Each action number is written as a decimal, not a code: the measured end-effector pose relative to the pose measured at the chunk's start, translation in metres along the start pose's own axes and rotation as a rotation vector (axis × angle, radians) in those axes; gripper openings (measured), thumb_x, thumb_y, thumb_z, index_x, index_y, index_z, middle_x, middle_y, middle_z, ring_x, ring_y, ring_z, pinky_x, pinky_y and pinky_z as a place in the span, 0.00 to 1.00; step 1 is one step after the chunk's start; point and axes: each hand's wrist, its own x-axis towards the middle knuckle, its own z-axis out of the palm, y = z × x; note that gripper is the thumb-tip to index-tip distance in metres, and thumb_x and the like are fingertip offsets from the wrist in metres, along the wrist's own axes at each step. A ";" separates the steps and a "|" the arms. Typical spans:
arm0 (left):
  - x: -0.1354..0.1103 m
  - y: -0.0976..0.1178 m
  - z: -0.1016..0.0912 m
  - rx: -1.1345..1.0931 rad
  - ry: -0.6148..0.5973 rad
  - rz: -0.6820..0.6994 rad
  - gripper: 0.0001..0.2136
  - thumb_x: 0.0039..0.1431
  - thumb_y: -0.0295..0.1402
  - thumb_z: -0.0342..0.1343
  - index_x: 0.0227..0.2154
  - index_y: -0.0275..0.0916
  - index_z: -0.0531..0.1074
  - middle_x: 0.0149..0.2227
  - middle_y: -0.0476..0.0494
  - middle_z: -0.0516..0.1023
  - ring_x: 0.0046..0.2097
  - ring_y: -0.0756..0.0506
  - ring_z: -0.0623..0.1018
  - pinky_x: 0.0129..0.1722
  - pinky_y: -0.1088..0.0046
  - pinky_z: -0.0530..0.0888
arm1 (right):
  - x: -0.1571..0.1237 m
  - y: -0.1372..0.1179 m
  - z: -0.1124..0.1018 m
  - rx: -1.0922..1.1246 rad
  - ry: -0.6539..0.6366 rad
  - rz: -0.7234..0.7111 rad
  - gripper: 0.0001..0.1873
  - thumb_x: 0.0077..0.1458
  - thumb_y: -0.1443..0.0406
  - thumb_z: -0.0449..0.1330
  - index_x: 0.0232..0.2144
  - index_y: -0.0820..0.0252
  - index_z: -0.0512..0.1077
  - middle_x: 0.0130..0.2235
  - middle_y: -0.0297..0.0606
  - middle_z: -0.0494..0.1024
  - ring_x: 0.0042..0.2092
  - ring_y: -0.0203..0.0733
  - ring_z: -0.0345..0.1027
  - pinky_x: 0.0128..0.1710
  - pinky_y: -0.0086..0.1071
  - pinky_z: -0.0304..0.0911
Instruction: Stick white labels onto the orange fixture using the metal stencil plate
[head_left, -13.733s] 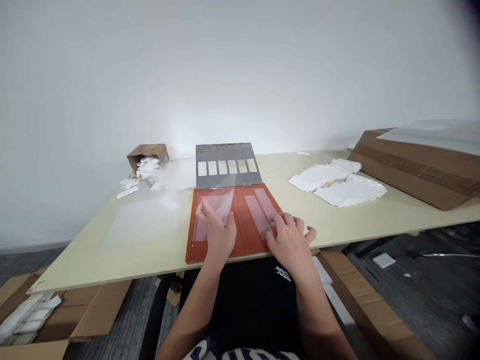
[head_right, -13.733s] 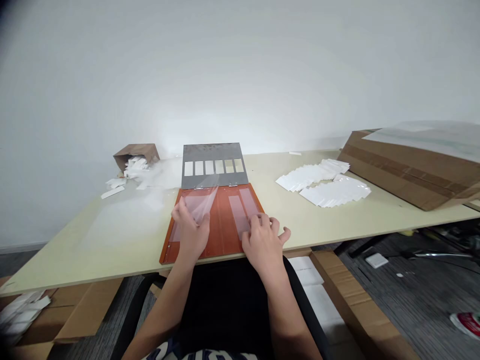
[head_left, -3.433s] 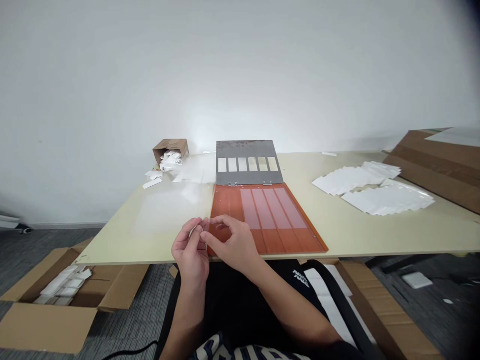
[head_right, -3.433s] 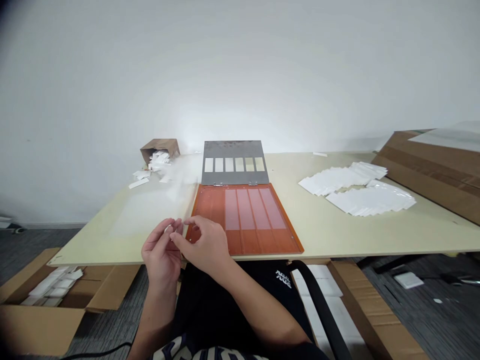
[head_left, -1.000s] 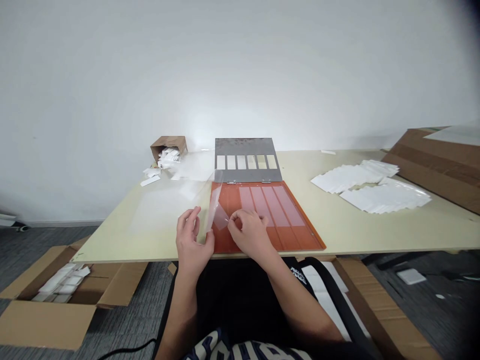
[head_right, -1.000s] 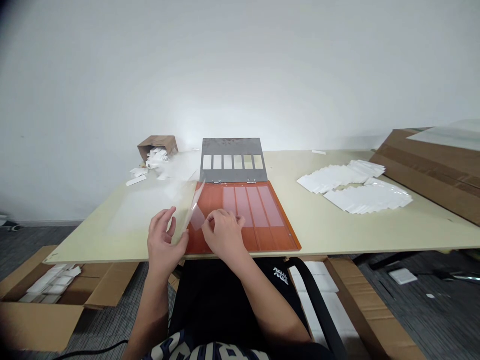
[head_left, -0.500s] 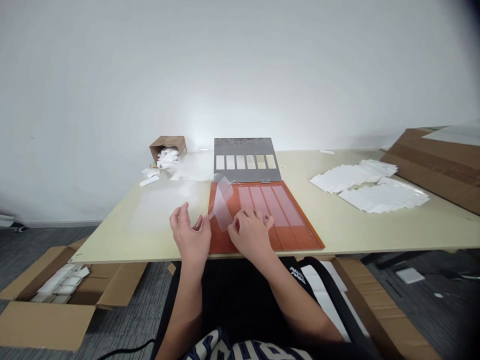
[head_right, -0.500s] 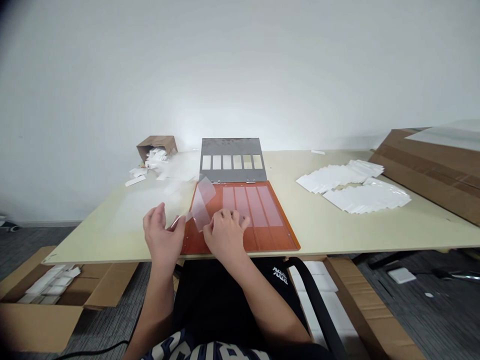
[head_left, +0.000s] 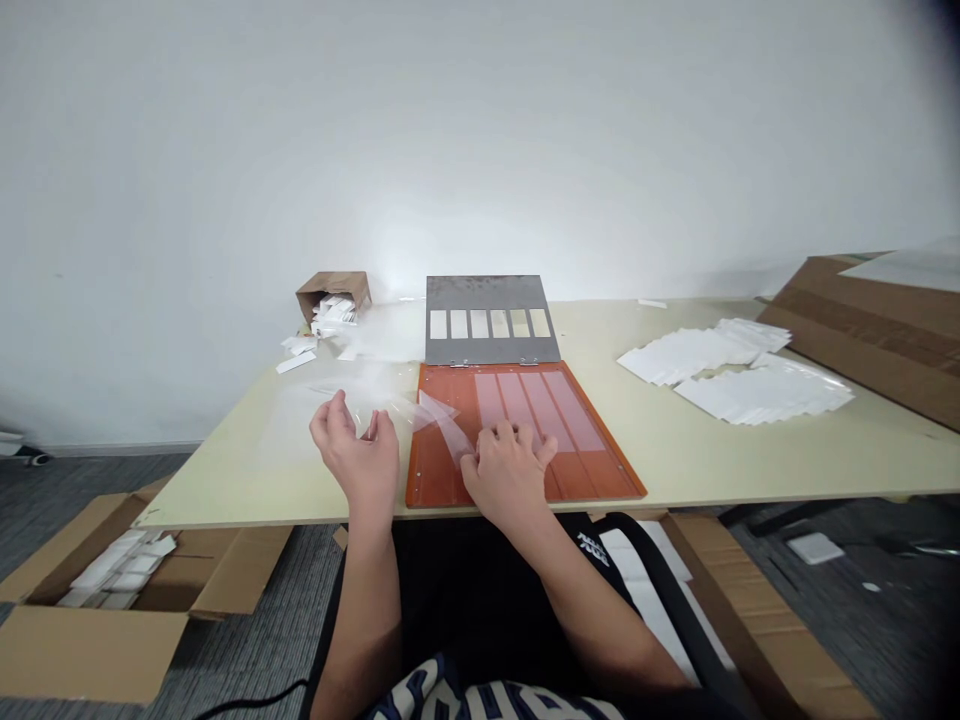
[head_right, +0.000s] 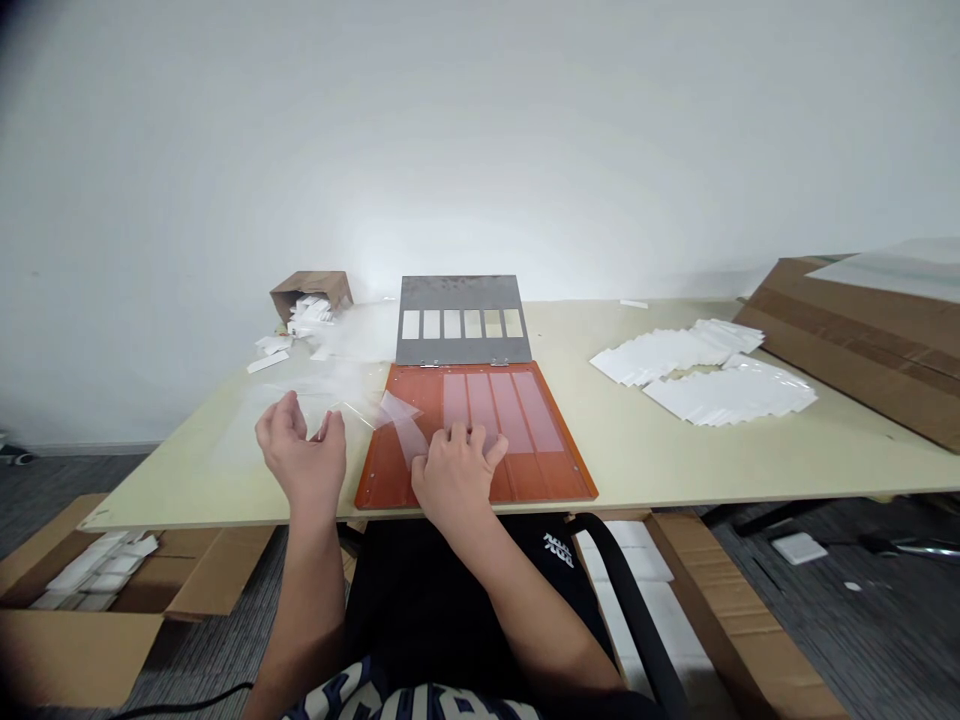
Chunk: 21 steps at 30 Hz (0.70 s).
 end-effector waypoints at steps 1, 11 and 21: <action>0.002 -0.001 -0.001 0.010 0.004 0.003 0.26 0.48 0.29 0.60 0.53 0.35 0.69 0.54 0.33 0.63 0.53 0.41 0.73 0.41 0.68 0.81 | 0.000 0.001 -0.001 -0.003 0.001 0.003 0.11 0.56 0.65 0.54 0.36 0.62 0.76 0.43 0.51 0.75 0.47 0.58 0.60 0.53 0.62 0.45; 0.018 -0.016 -0.013 0.015 0.052 -0.016 0.28 0.47 0.30 0.61 0.54 0.34 0.68 0.57 0.31 0.60 0.58 0.36 0.71 0.44 0.64 0.81 | -0.002 0.012 -0.015 -0.047 -0.012 0.017 0.12 0.54 0.67 0.55 0.35 0.62 0.78 0.42 0.53 0.76 0.47 0.59 0.61 0.52 0.64 0.43; 0.016 -0.011 -0.022 -0.005 0.050 -0.060 0.29 0.46 0.33 0.65 0.53 0.37 0.69 0.57 0.32 0.60 0.59 0.35 0.70 0.45 0.62 0.80 | -0.006 0.011 -0.015 -0.010 -0.052 -0.096 0.16 0.52 0.69 0.54 0.43 0.61 0.74 0.47 0.50 0.75 0.49 0.56 0.61 0.54 0.61 0.44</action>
